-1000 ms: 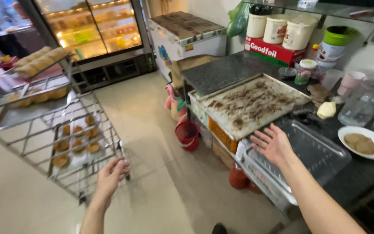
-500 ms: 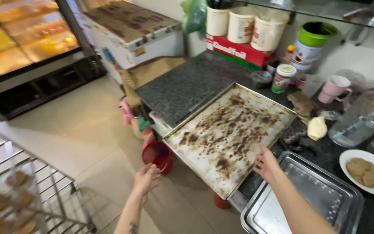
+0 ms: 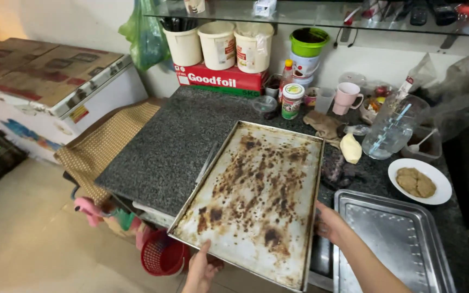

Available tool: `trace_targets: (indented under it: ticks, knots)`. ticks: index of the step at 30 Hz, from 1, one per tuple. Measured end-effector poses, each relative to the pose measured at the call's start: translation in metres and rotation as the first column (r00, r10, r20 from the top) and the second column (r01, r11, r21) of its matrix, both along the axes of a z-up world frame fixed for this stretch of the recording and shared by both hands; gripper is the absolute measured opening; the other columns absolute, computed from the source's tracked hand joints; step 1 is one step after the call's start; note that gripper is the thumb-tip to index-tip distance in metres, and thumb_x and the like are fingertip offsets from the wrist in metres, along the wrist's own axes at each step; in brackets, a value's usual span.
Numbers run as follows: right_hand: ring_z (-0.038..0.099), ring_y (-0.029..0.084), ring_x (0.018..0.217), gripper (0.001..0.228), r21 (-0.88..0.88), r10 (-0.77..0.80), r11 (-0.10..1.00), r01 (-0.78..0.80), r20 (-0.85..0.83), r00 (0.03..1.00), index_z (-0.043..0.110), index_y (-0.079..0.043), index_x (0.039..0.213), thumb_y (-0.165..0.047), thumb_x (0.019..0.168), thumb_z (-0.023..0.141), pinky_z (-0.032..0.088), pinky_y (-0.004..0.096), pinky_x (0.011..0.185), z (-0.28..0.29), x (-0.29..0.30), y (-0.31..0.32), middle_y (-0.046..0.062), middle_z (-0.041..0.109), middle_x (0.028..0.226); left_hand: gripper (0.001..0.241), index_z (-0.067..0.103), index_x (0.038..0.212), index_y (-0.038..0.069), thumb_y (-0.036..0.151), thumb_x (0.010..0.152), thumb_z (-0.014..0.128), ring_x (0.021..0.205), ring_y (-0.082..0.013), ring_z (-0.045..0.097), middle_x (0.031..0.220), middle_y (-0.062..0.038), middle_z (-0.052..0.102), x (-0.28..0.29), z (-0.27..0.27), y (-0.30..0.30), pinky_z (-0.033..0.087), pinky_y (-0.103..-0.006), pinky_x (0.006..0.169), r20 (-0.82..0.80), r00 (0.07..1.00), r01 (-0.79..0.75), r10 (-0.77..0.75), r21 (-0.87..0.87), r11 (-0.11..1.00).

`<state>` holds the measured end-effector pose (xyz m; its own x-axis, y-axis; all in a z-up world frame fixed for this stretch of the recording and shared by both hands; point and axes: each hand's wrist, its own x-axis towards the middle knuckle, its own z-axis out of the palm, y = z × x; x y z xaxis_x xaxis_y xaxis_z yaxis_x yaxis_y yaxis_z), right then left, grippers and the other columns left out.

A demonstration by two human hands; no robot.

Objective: Preparing hotdog buns and round buns by slicing and adding sausages, then stocking a display case.

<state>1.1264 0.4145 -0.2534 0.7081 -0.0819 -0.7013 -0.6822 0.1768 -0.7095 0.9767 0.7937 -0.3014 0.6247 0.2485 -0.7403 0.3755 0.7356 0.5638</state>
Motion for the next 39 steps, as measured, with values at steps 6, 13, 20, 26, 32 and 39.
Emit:
trace_targets:
  ticks: [6,13,20,26,32,39]
  knots:
    - [0.060,0.035,0.099,0.060,-0.024,-0.001,1.000,0.002,0.052,0.999,0.066,0.003,0.130,-0.049,0.106,0.048,0.046,0.046,0.085,0.028,0.001,0.031,0.023,0.067,0.121,0.052,0.058,0.133,-0.006,0.026,0.093,0.066,0.139,-0.0364,0.044,0.144,-0.024,0.055,0.027,0.072,0.037,0.019,-0.0643,0.117,-0.027,0.988,0.153,-0.151,0.149,0.977]
    - [0.039,0.014,0.057,0.045,0.115,0.085,0.988,-0.103,0.154,0.984,0.076,-0.009,0.104,-0.052,0.100,0.062,0.038,0.032,0.062,0.023,0.036,0.090,0.000,0.045,0.060,0.039,0.059,0.119,-0.025,0.000,0.090,0.057,0.104,-0.0400,0.059,0.115,-0.035,0.064,0.032,0.106,0.117,0.046,-0.0452,0.094,0.222,0.955,-0.234,0.195,0.163,0.958]
    - [0.063,0.029,0.092,0.052,0.191,0.360,0.900,-0.391,0.179,0.916,0.072,0.006,0.123,-0.038,0.099,0.058,0.047,0.040,0.082,0.079,0.063,0.219,0.021,0.072,0.107,0.037,0.056,0.122,-0.019,0.006,0.095,0.053,0.110,-0.0370,0.056,0.122,-0.030,0.062,0.017,0.118,0.206,0.043,-0.0463,0.100,0.231,0.930,-0.340,0.287,0.234,0.911]
    - [0.067,0.029,0.086,0.047,0.286,0.410,0.844,-0.454,0.201,0.890,0.074,0.006,0.116,-0.035,0.100,0.059,0.050,0.038,0.077,0.032,0.106,0.300,0.020,0.075,0.104,0.037,0.051,0.127,-0.017,0.005,0.098,0.048,0.108,-0.0344,0.057,0.123,-0.026,0.060,0.026,0.121,0.269,0.047,-0.0450,0.099,0.294,0.900,-0.400,0.322,0.261,0.878]
    - [0.062,0.023,0.083,0.042,0.222,0.371,0.887,-0.404,0.174,0.912,0.073,0.001,0.116,-0.036,0.098,0.064,0.048,0.035,0.075,0.037,0.122,0.349,0.011,0.068,0.094,0.036,0.051,0.122,-0.022,0.005,0.098,0.049,0.108,-0.0363,0.056,0.121,-0.030,0.059,0.062,0.097,0.332,0.046,-0.0469,0.101,0.289,0.915,-0.352,0.283,0.227,0.908]
    - [0.064,0.032,0.107,0.044,0.183,0.263,0.946,-0.267,0.048,0.964,0.065,-0.002,0.129,-0.033,0.099,0.061,0.050,0.044,0.090,0.022,0.121,0.392,0.017,0.070,0.118,0.044,0.045,0.139,-0.013,0.009,0.101,0.047,0.114,-0.0381,0.053,0.130,-0.030,0.054,0.098,0.088,0.376,0.043,-0.0505,0.101,0.086,0.985,-0.161,0.148,0.182,0.970]
